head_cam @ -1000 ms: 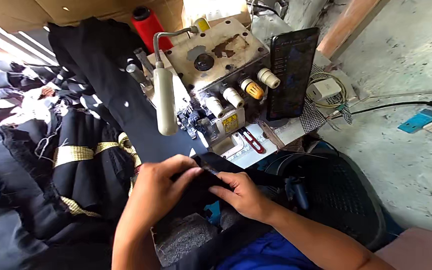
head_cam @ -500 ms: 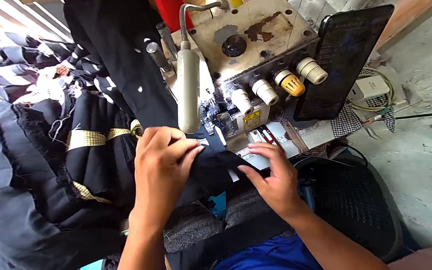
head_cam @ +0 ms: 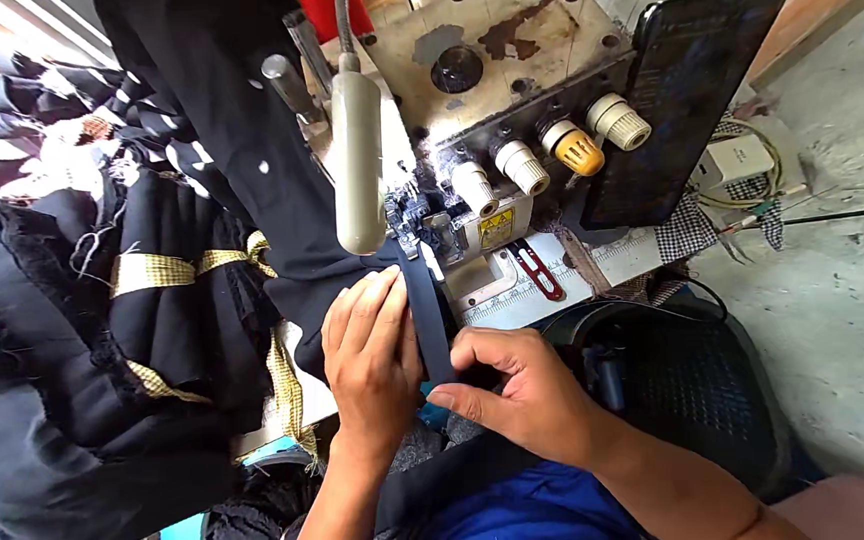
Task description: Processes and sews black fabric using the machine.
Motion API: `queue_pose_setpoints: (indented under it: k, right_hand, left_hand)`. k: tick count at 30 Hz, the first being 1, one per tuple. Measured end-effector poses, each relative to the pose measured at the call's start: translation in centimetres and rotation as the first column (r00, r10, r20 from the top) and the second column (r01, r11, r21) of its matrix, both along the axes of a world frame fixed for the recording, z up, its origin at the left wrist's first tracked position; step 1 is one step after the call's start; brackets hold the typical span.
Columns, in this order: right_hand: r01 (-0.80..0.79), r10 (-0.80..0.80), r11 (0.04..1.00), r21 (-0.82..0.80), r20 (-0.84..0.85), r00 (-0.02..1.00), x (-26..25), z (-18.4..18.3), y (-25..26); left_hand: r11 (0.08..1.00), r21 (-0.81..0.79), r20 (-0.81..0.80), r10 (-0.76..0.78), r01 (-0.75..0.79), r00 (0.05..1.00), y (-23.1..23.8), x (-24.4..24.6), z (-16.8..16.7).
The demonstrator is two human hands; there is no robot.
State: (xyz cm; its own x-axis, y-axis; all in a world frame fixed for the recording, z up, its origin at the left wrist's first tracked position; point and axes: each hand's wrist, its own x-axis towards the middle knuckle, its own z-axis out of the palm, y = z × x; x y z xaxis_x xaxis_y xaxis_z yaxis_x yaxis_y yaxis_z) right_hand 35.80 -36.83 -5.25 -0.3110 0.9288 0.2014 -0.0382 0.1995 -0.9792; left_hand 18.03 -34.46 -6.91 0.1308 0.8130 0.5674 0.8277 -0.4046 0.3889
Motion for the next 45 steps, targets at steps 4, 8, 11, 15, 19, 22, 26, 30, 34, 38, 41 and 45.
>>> queue_pose_setpoints:
  k: [4,8,11,15,19,22,26,30,34,38,41,45]
  right_hand:
    - [0.164,-0.184,0.979,0.12,0.187,0.965,0.1,-1.6,-1.8]
    - [0.207,-0.258,0.952,0.227,0.224,0.94,0.0,-1.0,-2.2]
    - [0.217,-0.284,0.938,0.272,0.239,0.929,0.1,-0.5,-2.2]
    - [0.213,-0.28,0.946,0.246,0.282,0.918,0.4,-1.7,-2.2]
    - [0.217,-0.23,0.973,0.077,0.268,0.935,0.3,-4.6,-1.8]
    - [0.222,-0.223,0.975,0.03,0.23,0.947,0.3,-4.8,-1.6]
    - [0.221,-0.227,0.974,0.051,0.22,0.949,0.1,-4.3,-0.9]
    - [0.228,-0.235,0.972,0.059,0.219,0.947,-0.2,-3.9,-0.4]
    - [0.238,-0.248,0.969,0.069,0.226,0.942,-0.8,-3.9,0.5]
    - [0.224,-0.234,0.972,0.068,0.241,0.942,-0.7,-4.4,0.4]
    - [0.195,-0.222,0.973,0.128,0.257,0.941,0.7,-5.0,-0.7]
    - [0.406,-0.497,0.854,0.325,0.28,0.821,5.2,-5.7,-1.5]
  left_hand:
    - [0.999,0.022,0.02,0.032,-0.033,0.999,-0.3,0.0,-0.3]
    - [0.999,0.025,0.02,0.033,-0.033,0.999,-0.4,0.2,-0.4]
    - [0.999,0.029,0.014,0.025,-0.025,1.0,-0.3,0.1,-0.3]
    - [1.0,0.025,0.006,0.012,-0.012,1.0,-0.3,0.0,-0.3]
    - [1.0,0.005,-0.004,-0.011,0.011,1.0,-0.4,-0.1,0.0]
    - [0.999,-0.026,-0.026,-0.038,0.037,0.999,-0.1,-0.5,0.1]
    - [0.996,-0.063,-0.04,-0.072,0.069,0.997,0.8,-0.9,0.8]
    - [0.993,-0.087,-0.046,-0.087,0.082,0.995,1.7,-1.1,1.4]
    - [0.987,-0.103,-0.042,-0.13,0.125,0.991,3.3,-1.7,1.6]
    - [0.986,-0.111,-0.066,-0.134,0.126,0.989,3.0,-2.3,1.8]
    - [0.998,-0.043,0.039,-0.044,0.046,0.998,0.4,-3.4,1.6]
    - [0.983,-0.089,0.319,0.183,-0.163,0.93,-2.6,-7.6,-1.5]
